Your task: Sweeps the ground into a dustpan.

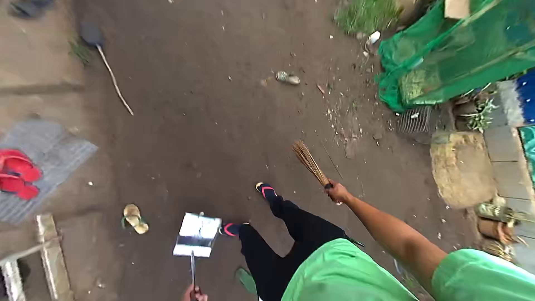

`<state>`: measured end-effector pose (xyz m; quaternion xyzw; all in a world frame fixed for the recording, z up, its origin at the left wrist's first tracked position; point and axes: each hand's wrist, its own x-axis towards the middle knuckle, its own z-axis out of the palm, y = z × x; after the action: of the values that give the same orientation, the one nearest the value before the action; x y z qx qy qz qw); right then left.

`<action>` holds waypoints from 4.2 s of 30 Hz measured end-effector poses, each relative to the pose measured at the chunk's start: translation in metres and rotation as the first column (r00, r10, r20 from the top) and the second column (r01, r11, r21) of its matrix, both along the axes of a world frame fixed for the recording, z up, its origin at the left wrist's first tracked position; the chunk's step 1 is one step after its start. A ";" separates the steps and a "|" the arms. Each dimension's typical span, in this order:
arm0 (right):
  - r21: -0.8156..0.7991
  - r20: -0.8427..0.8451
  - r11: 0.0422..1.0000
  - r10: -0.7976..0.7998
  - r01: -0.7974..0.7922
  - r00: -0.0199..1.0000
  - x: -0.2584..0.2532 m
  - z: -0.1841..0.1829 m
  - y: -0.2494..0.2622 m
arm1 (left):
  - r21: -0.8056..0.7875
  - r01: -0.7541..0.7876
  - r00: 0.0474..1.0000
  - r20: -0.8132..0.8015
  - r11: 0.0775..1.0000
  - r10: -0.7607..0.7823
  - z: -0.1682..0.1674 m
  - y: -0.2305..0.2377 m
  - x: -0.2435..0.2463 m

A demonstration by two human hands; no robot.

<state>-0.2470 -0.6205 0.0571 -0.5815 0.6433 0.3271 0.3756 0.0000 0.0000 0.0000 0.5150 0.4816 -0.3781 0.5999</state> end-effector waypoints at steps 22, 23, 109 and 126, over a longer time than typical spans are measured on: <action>0.352 0.125 0.917 -0.246 0.189 0.961 0.123 -0.074 0.185 | 0.223 0.430 0.903 -0.131 0.875 -0.410 -0.159 -0.294 0.101; 0.360 0.133 0.919 -0.220 0.160 0.966 0.119 -0.058 0.184 | 0.215 0.415 0.909 -0.122 0.884 -0.398 -0.158 -0.294 0.103; 0.155 0.157 -0.450 0.890 -0.879 -0.428 0.348 -0.050 0.732 | 0.078 -0.964 -0.259 -0.072 -0.253 0.963 -0.145 0.364 -0.228; 0.166 0.053 -0.054 0.998 -0.985 -0.046 0.534 -0.030 0.598 | 0.026 -0.992 -0.121 -0.047 -0.120 0.992 -0.057 0.373 -0.106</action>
<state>0.2865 -0.0224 0.0270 -0.8209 0.0127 0.5696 0.0391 -0.1059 0.3734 -0.0569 -0.0339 0.7165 0.1808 0.6729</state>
